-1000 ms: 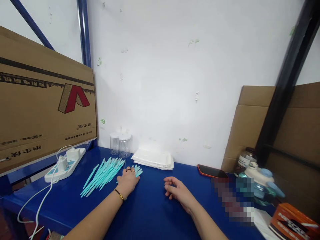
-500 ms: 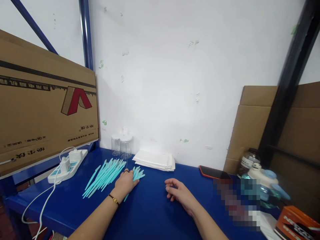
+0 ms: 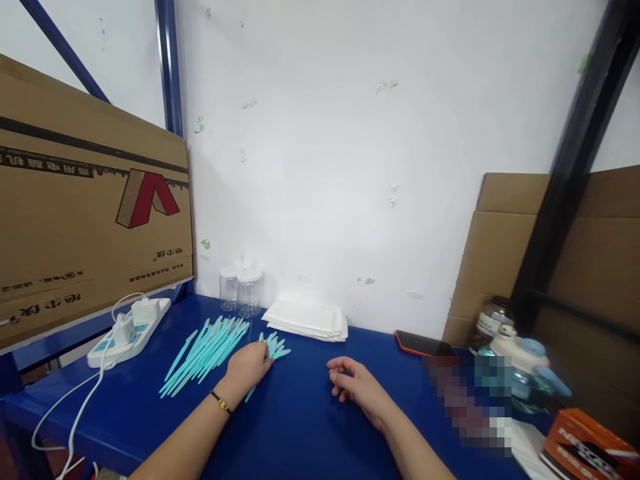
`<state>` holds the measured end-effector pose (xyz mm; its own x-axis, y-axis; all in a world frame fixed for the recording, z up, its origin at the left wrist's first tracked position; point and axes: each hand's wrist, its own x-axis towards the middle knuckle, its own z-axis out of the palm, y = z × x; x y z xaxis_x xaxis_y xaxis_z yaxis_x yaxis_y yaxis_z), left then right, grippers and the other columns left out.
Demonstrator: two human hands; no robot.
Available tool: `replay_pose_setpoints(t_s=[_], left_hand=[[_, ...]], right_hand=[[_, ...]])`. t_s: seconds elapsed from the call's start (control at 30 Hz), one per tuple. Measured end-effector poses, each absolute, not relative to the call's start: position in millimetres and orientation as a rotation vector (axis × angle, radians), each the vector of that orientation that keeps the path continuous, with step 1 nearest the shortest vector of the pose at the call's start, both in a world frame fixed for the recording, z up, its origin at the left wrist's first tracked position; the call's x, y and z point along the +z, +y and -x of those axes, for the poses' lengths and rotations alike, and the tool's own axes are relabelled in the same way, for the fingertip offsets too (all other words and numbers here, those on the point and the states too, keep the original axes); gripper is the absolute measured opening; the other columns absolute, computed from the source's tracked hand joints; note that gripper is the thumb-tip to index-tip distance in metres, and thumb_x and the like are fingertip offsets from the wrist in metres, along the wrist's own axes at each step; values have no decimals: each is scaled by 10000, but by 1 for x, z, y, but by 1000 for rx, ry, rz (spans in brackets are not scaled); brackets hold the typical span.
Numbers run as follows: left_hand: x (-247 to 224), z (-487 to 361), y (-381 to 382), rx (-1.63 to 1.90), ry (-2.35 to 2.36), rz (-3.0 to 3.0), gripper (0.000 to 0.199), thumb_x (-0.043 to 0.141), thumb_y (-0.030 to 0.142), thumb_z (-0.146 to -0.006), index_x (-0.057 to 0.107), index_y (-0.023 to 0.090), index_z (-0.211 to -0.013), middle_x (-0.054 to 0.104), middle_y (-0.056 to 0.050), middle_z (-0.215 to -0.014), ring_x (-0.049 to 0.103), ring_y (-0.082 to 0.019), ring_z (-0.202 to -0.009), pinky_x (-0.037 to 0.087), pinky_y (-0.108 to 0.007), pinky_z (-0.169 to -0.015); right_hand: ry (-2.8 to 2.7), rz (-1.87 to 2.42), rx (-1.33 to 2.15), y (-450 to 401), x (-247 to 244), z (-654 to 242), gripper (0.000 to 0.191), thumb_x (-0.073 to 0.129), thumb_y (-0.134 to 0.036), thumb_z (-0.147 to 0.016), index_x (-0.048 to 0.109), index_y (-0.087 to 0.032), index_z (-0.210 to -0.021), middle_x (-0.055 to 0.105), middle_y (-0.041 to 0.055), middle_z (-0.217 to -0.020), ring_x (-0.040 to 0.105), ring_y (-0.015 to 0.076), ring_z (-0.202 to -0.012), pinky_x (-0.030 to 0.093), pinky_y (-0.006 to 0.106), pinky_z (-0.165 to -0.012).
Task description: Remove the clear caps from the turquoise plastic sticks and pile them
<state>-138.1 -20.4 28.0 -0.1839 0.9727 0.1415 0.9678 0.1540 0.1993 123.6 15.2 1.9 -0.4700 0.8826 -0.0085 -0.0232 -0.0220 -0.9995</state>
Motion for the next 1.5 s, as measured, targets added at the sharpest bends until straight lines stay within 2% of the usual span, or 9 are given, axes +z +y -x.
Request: replay_pose_setpoints(t_s=[0.2,0.33,0.47,0.57,0.63,0.73,0.83,1.0,1.5], left_hand=[[34,132,-17,603,2220,-2085,199,393,354,-823,503,195,-773,612,-41,-737,577,-181,-685,360,-259,-607],[46,99,-10,835,1609,-1842,212,393,404,-824,436,197,-806,569,14,-668,526,-111,-564,354,-216,-539],[52,61,1,646,1022,-1315,280,531,452,-748,427,206,-834,424,81,-587,298,-30,-408,185,-152,-404],[45,46,7,428,806,-1071,295,593,421,-707,464,189,-836,326,100,-542,170,-9,-385,94,-146,-386],[37,41,8,449,796,-1045,316,582,443,-712,479,184,-860,367,88,-563,226,-8,-386,123,-140,-377],[26,38,5,624,881,-1183,329,548,489,-735,455,194,-847,471,60,-635,432,-41,-466,277,-147,-403],[22,35,2,742,947,-1320,316,519,493,-754,423,195,-796,501,60,-619,496,-70,-496,354,-174,-432],[20,28,3,912,1086,-1399,329,502,501,-751,430,181,-758,523,57,-592,522,-76,-464,370,-185,-436],[12,26,8,801,1055,-1488,286,548,433,-720,451,168,-762,580,27,-603,596,-122,-499,382,-173,-386]], right_hand=[[-1550,892,1544,21,-2,-125,325,651,-367,-691,602,-163,-939,561,-4,-711,553,115,-587,388,217,-488],[-1459,835,1438,24,8,-130,335,615,-394,-723,595,-176,-976,561,-7,-703,496,89,-523,348,209,-465],[-1334,657,1472,24,21,-137,388,638,-394,-715,570,-218,-1054,555,-13,-744,478,81,-521,349,217,-495],[-1303,622,1504,25,22,-139,314,662,-398,-707,609,-176,-923,535,-24,-643,473,80,-514,344,218,-515],[-1302,675,1493,29,19,-139,284,671,-405,-703,605,-151,-811,513,-36,-565,445,69,-465,311,209,-478],[-1298,778,1465,34,12,-138,295,682,-415,-688,578,-140,-707,478,-55,-486,372,50,-383,239,201,-408],[-1264,826,1473,36,8,-137,320,674,-437,-687,593,-130,-726,529,-35,-537,400,50,-389,239,199,-402],[-1243,856,1487,36,4,-136,332,650,-444,-710,557,-130,-656,558,-11,-558,424,54,-396,259,204,-411],[-1296,851,1474,35,2,-133,291,658,-408,-707,542,-151,-633,497,-43,-499,402,59,-399,250,206,-422]])
